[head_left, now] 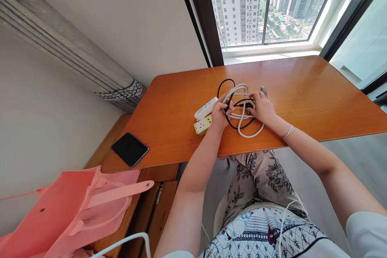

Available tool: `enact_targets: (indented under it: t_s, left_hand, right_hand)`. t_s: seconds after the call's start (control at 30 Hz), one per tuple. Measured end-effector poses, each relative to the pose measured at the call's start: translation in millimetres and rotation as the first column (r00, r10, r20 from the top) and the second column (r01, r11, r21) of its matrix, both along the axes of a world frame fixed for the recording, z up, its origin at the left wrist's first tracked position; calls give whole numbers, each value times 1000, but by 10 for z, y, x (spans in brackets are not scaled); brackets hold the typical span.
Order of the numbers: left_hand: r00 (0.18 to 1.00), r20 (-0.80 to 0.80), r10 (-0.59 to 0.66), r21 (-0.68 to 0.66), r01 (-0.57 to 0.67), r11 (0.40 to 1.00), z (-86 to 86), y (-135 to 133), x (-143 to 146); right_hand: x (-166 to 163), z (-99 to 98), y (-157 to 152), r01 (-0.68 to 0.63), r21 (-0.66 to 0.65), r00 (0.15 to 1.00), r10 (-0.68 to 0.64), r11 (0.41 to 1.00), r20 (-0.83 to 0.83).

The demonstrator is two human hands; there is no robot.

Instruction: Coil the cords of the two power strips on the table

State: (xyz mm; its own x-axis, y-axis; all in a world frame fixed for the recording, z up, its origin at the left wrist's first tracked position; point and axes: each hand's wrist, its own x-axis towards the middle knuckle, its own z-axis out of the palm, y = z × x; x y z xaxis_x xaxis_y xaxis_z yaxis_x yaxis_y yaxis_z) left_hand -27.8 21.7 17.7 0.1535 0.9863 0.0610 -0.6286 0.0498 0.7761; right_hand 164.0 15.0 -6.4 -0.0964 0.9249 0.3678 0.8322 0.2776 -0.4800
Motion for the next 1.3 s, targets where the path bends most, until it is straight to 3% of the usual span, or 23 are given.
enact_targets:
  t_s: [0.1, 0.17, 0.3, 0.4, 0.47, 0.53, 0.63, 0.73, 0.8, 0.9, 1.0, 1.1, 1.2, 1.3]
  left_hand:
    - [1000, -20, 2, -19, -3, 1000, 24, -23, 7]
    - [999, -37, 15, -12, -16, 1000, 40, -30, 5]
    - [998, -53, 35, 6, -35, 999, 44, -19, -3]
    - [997, -50, 56, 18, -55, 998, 25, -2, -6]
    - [996, -55, 70, 12, -69, 998, 15, 5, -7]
    - [995, -65, 78, 2, -78, 997, 13, 9, -6]
    - [994, -79, 82, -13, -83, 996, 17, 9, -1]
    - [993, -78, 89, -19, -91, 996, 14, 10, 3]
    - [992, -81, 93, -23, -95, 995, 8, 12, 2]
    - [993, -87, 83, -34, -86, 996, 6, 14, -3]
    - [994, -77, 75, -46, -79, 996, 10, 18, -6]
    - [997, -56, 47, -39, -50, 998, 6, 26, -14]
    - [998, -56, 23, -31, -25, 999, -2, 31, -28]
    - [996, -84, 15, -41, -18, 999, -8, 30, -42]
  right_hand:
    - [12, 55, 107, 53, 72, 998, -55, 996, 26]
    - [43, 60, 187, 30, -26, 999, -31, 999, -19]
    - [125, -12, 276, -230, -298, 933, 124, 927, -337]
    - [168, -53, 277, -407, -351, 824, 173, 844, -540]
    - [173, -60, 270, -439, -370, 818, 194, 819, -541]
    - [151, -65, 267, -372, -343, 862, 184, 862, -471]
    - [86, -81, 263, -149, -200, 933, 70, 968, -353]
    - [36, -85, 245, 27, -69, 974, -42, 997, -222]
    - [31, -75, 226, 36, -81, 986, -48, 996, -158]
    - [54, -52, 207, -87, -175, 974, 47, 981, -223]
    - [88, -19, 235, -285, -300, 871, 115, 910, -478]
    - [122, 25, 318, -433, -450, 729, 10, 781, -685]
    - [152, 56, 427, -484, -547, 695, -81, 683, -715]
    - [147, 66, 520, -487, -592, 707, -108, 642, -699]
